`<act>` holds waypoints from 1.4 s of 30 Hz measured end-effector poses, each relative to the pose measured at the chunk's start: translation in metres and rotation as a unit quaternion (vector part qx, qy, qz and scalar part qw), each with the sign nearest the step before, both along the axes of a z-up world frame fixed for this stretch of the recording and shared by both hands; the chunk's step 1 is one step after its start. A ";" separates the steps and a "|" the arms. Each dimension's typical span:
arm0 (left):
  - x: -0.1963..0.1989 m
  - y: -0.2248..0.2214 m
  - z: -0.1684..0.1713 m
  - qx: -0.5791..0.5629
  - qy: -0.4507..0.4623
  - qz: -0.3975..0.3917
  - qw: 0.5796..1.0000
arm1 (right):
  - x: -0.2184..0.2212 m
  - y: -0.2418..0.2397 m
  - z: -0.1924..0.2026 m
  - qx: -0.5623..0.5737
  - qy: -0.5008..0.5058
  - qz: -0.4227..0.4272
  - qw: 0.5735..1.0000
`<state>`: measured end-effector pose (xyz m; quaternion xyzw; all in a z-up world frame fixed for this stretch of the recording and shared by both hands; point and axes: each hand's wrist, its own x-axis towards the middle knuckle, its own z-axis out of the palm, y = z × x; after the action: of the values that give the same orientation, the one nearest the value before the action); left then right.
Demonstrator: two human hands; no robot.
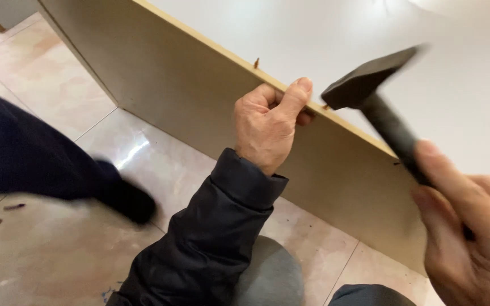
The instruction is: Assembling a furniture panel by hammering nails into the edge to secure it to a frame
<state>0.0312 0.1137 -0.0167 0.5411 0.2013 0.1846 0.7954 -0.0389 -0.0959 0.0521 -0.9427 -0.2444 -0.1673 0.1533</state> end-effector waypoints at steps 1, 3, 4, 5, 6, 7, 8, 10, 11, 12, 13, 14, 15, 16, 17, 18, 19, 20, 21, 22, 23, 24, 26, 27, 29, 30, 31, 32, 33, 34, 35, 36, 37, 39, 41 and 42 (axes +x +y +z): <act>0.000 0.000 0.001 -0.009 0.003 -0.003 1.000 | -0.002 -0.006 -0.007 0.013 -0.019 -0.006 1.000; -0.002 -0.001 0.002 -0.018 0.007 -0.009 1.000 | -0.004 -0.005 -0.011 0.027 -0.038 -0.015 0.999; -0.003 0.000 0.002 0.004 0.008 -0.005 1.000 | -0.004 0.001 -0.007 0.019 -0.025 -0.009 0.999; -0.002 0.000 0.004 0.026 0.006 0.000 1.000 | -0.001 0.007 -0.003 0.012 -0.017 -0.001 1.000; 0.001 -0.002 0.004 0.026 0.002 -0.001 1.000 | -0.001 0.001 -0.005 0.012 -0.020 -0.002 1.000; 0.001 -0.002 0.003 0.026 0.011 0.000 1.000 | -0.001 -0.003 -0.009 0.034 -0.011 -0.010 0.999; 0.001 -0.002 0.002 0.026 0.021 0.001 0.999 | -0.002 -0.006 -0.012 0.055 -0.001 -0.017 0.998; -0.005 0.001 0.007 0.044 0.037 -0.006 0.998 | -0.001 0.005 -0.002 0.034 0.027 -0.046 0.998; -0.004 0.002 0.011 0.062 0.043 -0.010 0.997 | 0.002 0.010 0.003 0.013 0.045 -0.072 0.996; -0.003 -0.002 0.010 0.062 0.040 -0.012 0.997 | 0.001 0.007 0.003 0.013 0.041 -0.074 0.996; -0.003 -0.002 0.008 0.039 0.024 -0.008 0.999 | 0.000 0.007 0.000 0.043 0.033 -0.061 0.997; -0.003 -0.001 0.006 0.017 0.008 -0.004 1.000 | -0.001 0.008 -0.002 0.074 0.025 -0.048 0.996; -0.004 0.000 0.006 0.019 0.012 -0.002 1.000 | 0.001 0.012 0.001 0.076 0.030 -0.046 0.996; -0.005 0.002 0.006 0.031 0.017 -0.002 0.999 | 0.003 0.016 0.004 0.073 0.064 -0.063 0.993; -0.002 0.000 0.006 0.041 0.015 -0.005 0.999 | 0.006 0.018 0.008 0.068 0.092 -0.084 0.990; 0.000 -0.004 0.002 0.040 0.013 -0.007 0.999 | 0.006 0.014 0.007 0.068 0.090 -0.085 0.990; 0.002 -0.004 -0.002 0.038 0.004 0.007 0.999 | 0.006 0.013 0.005 0.094 0.105 -0.105 0.984; 0.004 -0.004 -0.006 0.035 -0.006 0.021 0.999 | 0.006 0.013 0.002 0.120 0.122 -0.125 0.977; 0.002 -0.002 -0.003 0.036 -0.004 0.022 0.999 | 0.005 0.018 0.006 0.120 0.124 -0.124 0.977; -0.001 -0.001 0.001 0.021 -0.003 0.014 1.000 | 0.005 0.023 0.010 0.102 0.127 -0.124 0.979; -0.001 -0.001 0.005 0.005 -0.005 0.002 1.000 | 0.006 0.026 0.015 0.082 0.125 -0.127 0.981; -0.001 -0.003 0.005 0.003 -0.006 0.000 1.000 | 0.006 0.023 0.015 0.081 0.124 -0.129 0.981; -0.003 -0.002 0.005 -0.010 -0.006 -0.003 1.000 | 0.007 0.021 0.015 0.076 0.105 -0.103 0.986; -0.002 -0.003 0.004 -0.010 -0.006 0.000 1.000 | 0.008 0.016 0.011 0.076 0.105 -0.101 0.986; -0.003 -0.003 0.003 0.002 -0.005 0.008 1.000 | 0.011 0.008 0.003 0.154 0.134 -0.110 0.973; -0.004 -0.002 0.003 0.003 -0.005 0.013 1.000 | 0.011 0.009 0.003 0.154 0.135 -0.105 0.973; -0.006 0.001 0.003 0.009 0.004 -0.006 1.000 | 0.011 0.010 0.003 0.159 0.136 -0.128 0.969; -0.007 0.004 0.003 0.014 0.014 -0.025 0.999 | 0.012 0.013 0.003 0.164 0.138 -0.151 0.965; -0.010 0.011 0.004 0.017 0.014 -0.018 1.000 | 0.015 0.017 0.004 0.166 0.140 -0.144 0.965; -0.014 0.018 0.004 0.030 0.005 -0.011 0.999 | 0.017 0.021 0.005 0.171 0.148 -0.152 0.962; -0.018 0.022 0.003 0.041 -0.006 -0.007 0.999 | 0.018 0.022 0.005 0.174 0.155 -0.163 0.959; -0.017 0.029 0.005 0.041 -0.008 -0.003 0.999 | 0.018 0.026 0.006 0.174 0.154 -0.159 0.960; -0.017 0.037 0.008 0.018 -0.010 0.038 0.999 | 0.018 0.031 0.006 0.171 0.139 -0.133 0.966; -0.011 0.054 0.013 -0.004 -0.014 0.081 0.997 | 0.021 0.042 0.008 0.168 0.123 -0.104 0.972; 0.001 0.072 0.019 0.132 0.072 0.073 0.986 | 0.025 0.054 0.011 0.165 0.136 -0.083 0.973; 0.006 0.076 0.018 0.132 0.072 0.075 0.986 | 0.027 0.061 0.015 0.164 0.136 -0.081 0.974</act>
<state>0.0370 0.1897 0.0010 0.6362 0.2719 0.2295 0.6845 -0.0122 -0.0346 0.0670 -0.9352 -0.1134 -0.0875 0.3240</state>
